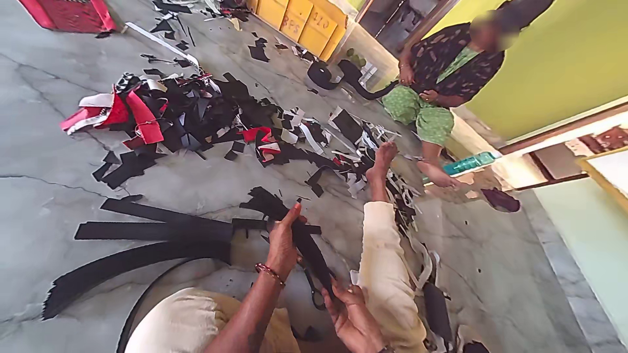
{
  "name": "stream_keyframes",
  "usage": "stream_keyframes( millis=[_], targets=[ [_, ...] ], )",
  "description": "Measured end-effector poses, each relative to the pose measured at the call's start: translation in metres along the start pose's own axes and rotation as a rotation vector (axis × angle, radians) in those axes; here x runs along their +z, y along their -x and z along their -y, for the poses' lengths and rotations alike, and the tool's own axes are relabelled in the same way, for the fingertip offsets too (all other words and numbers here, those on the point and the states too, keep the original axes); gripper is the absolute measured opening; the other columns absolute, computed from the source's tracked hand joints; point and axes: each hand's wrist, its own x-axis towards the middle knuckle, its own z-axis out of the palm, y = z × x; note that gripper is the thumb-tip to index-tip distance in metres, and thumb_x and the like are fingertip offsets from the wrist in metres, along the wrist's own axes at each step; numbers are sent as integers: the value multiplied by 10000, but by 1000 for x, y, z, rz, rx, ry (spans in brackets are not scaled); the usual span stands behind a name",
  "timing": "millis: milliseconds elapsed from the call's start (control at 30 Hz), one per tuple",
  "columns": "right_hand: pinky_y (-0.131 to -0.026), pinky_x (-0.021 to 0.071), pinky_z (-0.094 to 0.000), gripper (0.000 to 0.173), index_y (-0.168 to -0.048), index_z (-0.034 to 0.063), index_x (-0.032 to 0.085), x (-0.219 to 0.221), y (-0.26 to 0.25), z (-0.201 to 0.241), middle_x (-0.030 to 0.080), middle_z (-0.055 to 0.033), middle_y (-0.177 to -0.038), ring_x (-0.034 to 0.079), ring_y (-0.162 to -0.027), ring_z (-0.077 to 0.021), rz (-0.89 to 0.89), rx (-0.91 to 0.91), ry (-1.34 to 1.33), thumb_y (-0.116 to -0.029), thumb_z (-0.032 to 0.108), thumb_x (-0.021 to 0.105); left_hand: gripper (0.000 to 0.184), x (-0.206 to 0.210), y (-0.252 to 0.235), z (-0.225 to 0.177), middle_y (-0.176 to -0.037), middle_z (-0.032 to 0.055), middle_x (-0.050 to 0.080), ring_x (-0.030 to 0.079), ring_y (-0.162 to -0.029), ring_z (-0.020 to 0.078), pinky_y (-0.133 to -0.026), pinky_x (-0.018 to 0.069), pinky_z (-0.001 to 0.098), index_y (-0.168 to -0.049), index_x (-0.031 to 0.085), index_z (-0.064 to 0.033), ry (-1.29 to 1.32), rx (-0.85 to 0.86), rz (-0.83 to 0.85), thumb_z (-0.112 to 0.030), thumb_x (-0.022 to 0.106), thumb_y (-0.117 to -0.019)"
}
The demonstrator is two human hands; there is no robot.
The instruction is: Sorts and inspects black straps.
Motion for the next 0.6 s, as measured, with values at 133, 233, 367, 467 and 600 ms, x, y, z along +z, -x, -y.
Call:
stream_keyframes(
  millis=[133, 233, 367, 467, 600],
  targets=[
    [-530, 606, -287, 162, -1128, 21, 535, -1, -3, -4, 703, -90, -823, 693, -594, -169, -21, -44, 30, -995, -67, 504, 236, -1, -2, -1, -700, 35, 616, 627, -592, 109, -618, 571, 258, -1204, 508, -4, 49, -19, -43, -4, 596, -985],
    [-556, 610, -288, 151, -1126, 5, 565, -5, -8, -4, 702, -91, -834, 699, -622, -168, 0, -61, 91, -999, -50, 505, 241, -2, -4, -5, -838, 94, 649, 659, -680, 147, -647, 581, 286, -1193, 504, 24, 111, -41, -16, 70, 487, -957],
    [-562, 612, -280, 162, -1098, -6, 605, -13, -13, 2, 720, -90, -794, 704, -609, -157, 65, -79, 140, -1011, -41, 472, 434, -8, -3, -9, -815, 52, 626, 655, -670, 146, -675, 591, 312, -1349, 482, 11, 129, -43, 199, 44, 376, -930],
    [-573, 611, -263, 183, -1056, 10, 620, -20, -17, 6, 720, -86, -781, 705, -612, -150, 133, -14, 140, -1027, -20, 442, 452, -9, 1, -8, -782, -2, 640, 658, -652, 101, -667, 601, 282, -1357, 470, 3, -12, 73, 327, 12, 530, -909],
    [-544, 582, -213, 254, -972, 44, 641, -22, -15, 4, 718, -73, -756, 684, -578, -114, 184, 149, 150, -1053, 38, 400, 664, -11, 3, -5, -933, 70, 699, 720, -810, 142, -803, 621, 324, -1370, 388, 42, -163, 127, 402, -38, 730, -806]
  ],
)
